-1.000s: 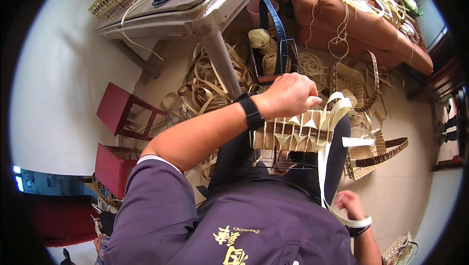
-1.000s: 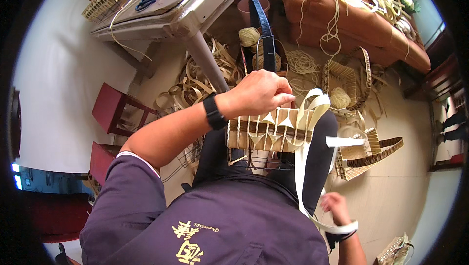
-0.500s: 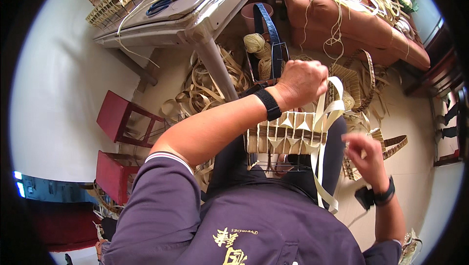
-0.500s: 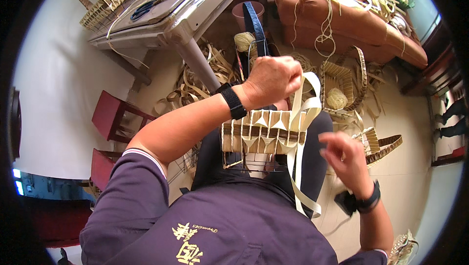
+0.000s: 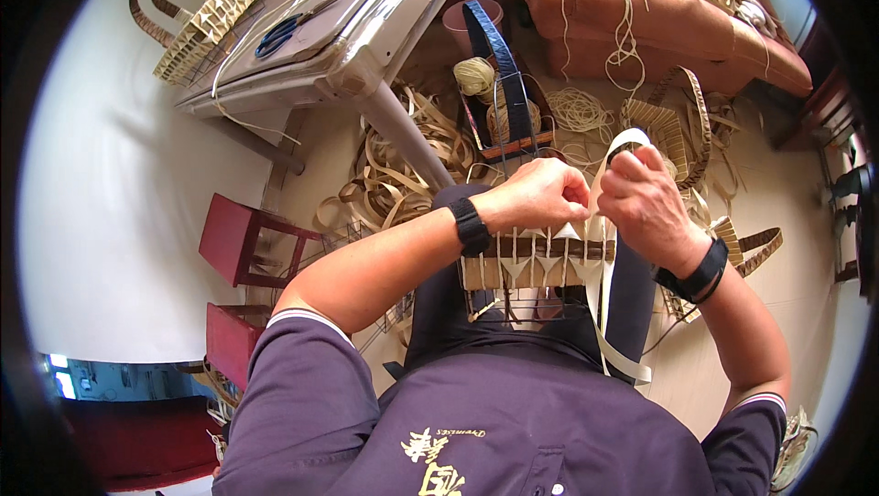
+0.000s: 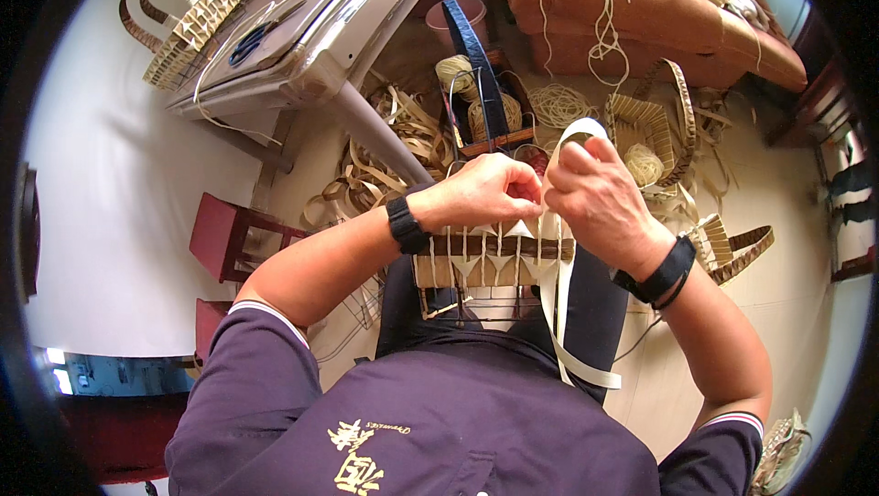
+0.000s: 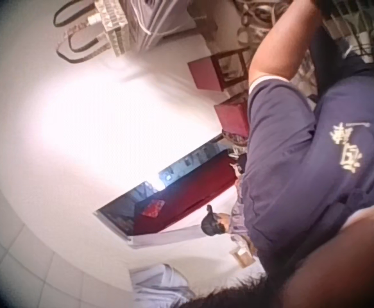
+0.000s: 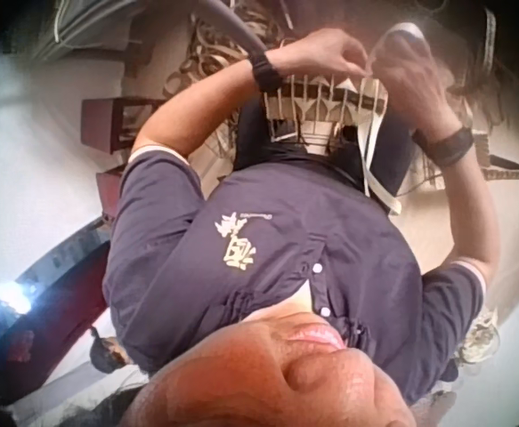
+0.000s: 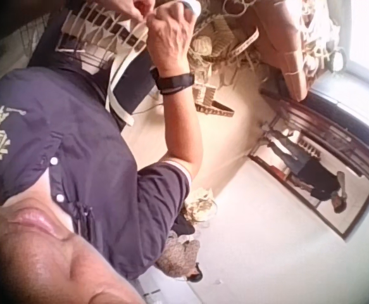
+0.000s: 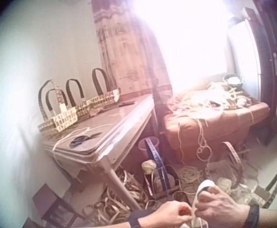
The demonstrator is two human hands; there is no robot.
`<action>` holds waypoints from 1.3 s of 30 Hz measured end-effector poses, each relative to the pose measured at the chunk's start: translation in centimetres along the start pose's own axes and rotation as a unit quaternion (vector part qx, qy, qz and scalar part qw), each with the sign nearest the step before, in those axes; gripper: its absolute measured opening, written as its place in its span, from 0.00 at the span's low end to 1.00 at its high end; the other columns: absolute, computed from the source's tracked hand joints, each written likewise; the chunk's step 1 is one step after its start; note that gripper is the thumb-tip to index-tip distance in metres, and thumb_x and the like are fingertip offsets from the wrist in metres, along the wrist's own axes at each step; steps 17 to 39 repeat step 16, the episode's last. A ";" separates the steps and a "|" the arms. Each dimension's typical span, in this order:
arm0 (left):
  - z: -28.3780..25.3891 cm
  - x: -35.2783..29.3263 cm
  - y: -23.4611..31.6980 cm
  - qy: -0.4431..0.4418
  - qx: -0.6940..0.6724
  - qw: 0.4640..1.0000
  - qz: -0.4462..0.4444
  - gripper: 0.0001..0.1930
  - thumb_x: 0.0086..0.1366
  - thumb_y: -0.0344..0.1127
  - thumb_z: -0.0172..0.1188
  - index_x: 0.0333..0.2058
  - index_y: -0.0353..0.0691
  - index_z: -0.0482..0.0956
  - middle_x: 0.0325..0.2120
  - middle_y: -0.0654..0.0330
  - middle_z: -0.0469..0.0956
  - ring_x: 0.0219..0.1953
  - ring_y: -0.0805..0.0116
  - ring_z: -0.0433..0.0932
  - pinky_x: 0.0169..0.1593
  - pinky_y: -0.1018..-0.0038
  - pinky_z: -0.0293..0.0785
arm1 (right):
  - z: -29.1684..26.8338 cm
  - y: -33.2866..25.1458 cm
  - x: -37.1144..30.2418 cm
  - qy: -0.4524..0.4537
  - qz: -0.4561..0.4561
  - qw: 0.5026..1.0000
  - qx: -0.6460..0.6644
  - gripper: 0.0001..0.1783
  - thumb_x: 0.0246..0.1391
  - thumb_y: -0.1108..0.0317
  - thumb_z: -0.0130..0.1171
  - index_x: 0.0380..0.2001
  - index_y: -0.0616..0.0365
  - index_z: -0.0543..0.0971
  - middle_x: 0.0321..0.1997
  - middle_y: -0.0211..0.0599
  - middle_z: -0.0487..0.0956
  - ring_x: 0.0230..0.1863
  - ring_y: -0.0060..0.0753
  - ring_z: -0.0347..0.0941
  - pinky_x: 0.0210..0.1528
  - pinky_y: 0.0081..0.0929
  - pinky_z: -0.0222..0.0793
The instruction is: The person weaves thin material through the frame of a small basket by hand, pulling long strips through the structure and tucking them in to secure the weave.
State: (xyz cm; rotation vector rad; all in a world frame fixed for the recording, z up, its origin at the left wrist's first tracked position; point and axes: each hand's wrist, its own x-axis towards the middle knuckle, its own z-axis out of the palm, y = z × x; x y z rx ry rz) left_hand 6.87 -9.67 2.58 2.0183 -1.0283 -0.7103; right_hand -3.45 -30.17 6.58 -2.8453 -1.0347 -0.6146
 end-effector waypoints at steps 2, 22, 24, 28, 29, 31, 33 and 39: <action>0.3 -0.4 0.6 0.030 0.038 0.999 0.024 0.12 0.63 0.39 0.72 0.39 0.37 0.89 0.31 0.57 0.89 0.34 0.69 0.87 0.42 0.70 0.82 | 0.3 0.2 0.1 0.021 0.023 1.000 0.003 0.02 0.43 0.67 0.64 0.23 0.50 0.81 0.34 0.27 0.76 0.48 0.33 0.73 0.58 0.37 0.65; 0.3 0.4 0.6 0.045 0.075 0.996 0.009 0.13 0.65 0.41 0.71 0.42 0.39 0.89 0.34 0.49 0.88 0.37 0.58 0.88 0.44 0.63 0.82 | 1.9 0.4 -0.9 0.093 0.075 0.993 -0.023 0.09 0.37 0.67 0.70 0.21 0.52 0.78 0.33 0.29 0.74 0.43 0.35 0.72 0.50 0.38 0.65; 0.3 0.4 0.6 0.045 0.075 0.996 0.009 0.13 0.65 0.41 0.71 0.42 0.39 0.89 0.34 0.49 0.88 0.37 0.58 0.88 0.44 0.63 0.82 | 1.9 0.4 -0.9 0.093 0.075 0.993 -0.023 0.09 0.37 0.67 0.70 0.21 0.52 0.78 0.33 0.29 0.74 0.43 0.35 0.72 0.50 0.38 0.65; 0.3 0.4 0.6 0.045 0.075 0.996 0.009 0.13 0.65 0.41 0.71 0.42 0.39 0.89 0.34 0.49 0.88 0.37 0.58 0.88 0.44 0.63 0.82 | 1.9 0.4 -0.9 0.093 0.075 0.993 -0.023 0.09 0.37 0.67 0.70 0.21 0.52 0.78 0.33 0.29 0.74 0.43 0.35 0.72 0.50 0.38 0.65; 0.3 0.4 0.6 0.045 0.075 0.996 0.009 0.13 0.65 0.41 0.71 0.42 0.39 0.89 0.34 0.49 0.88 0.37 0.58 0.88 0.44 0.63 0.82 | 1.9 0.4 -0.9 0.093 0.075 0.993 -0.023 0.09 0.37 0.67 0.70 0.21 0.52 0.78 0.33 0.29 0.74 0.43 0.35 0.72 0.50 0.38 0.65; 0.3 0.4 0.6 0.045 0.075 0.996 0.009 0.13 0.65 0.41 0.71 0.42 0.39 0.89 0.34 0.49 0.88 0.37 0.58 0.88 0.44 0.63 0.82 | 1.9 0.4 -0.9 0.093 0.075 0.993 -0.023 0.09 0.37 0.67 0.70 0.21 0.52 0.78 0.33 0.29 0.74 0.43 0.35 0.72 0.50 0.38 0.65; 0.3 0.4 0.6 0.045 0.075 0.996 0.009 0.13 0.65 0.41 0.71 0.42 0.39 0.89 0.34 0.49 0.88 0.37 0.58 0.88 0.44 0.63 0.82 | 1.9 0.4 -0.9 0.093 0.075 0.993 -0.023 0.09 0.37 0.67 0.70 0.21 0.52 0.78 0.33 0.29 0.74 0.43 0.35 0.72 0.50 0.38 0.65; 0.3 0.4 0.6 0.045 0.075 0.996 0.009 0.13 0.65 0.41 0.71 0.42 0.39 0.89 0.34 0.49 0.88 0.37 0.58 0.88 0.44 0.63 0.82 | 1.9 0.4 -0.9 0.093 0.075 0.993 -0.023 0.09 0.37 0.67 0.70 0.21 0.52 0.78 0.33 0.29 0.74 0.43 0.35 0.72 0.50 0.38 0.65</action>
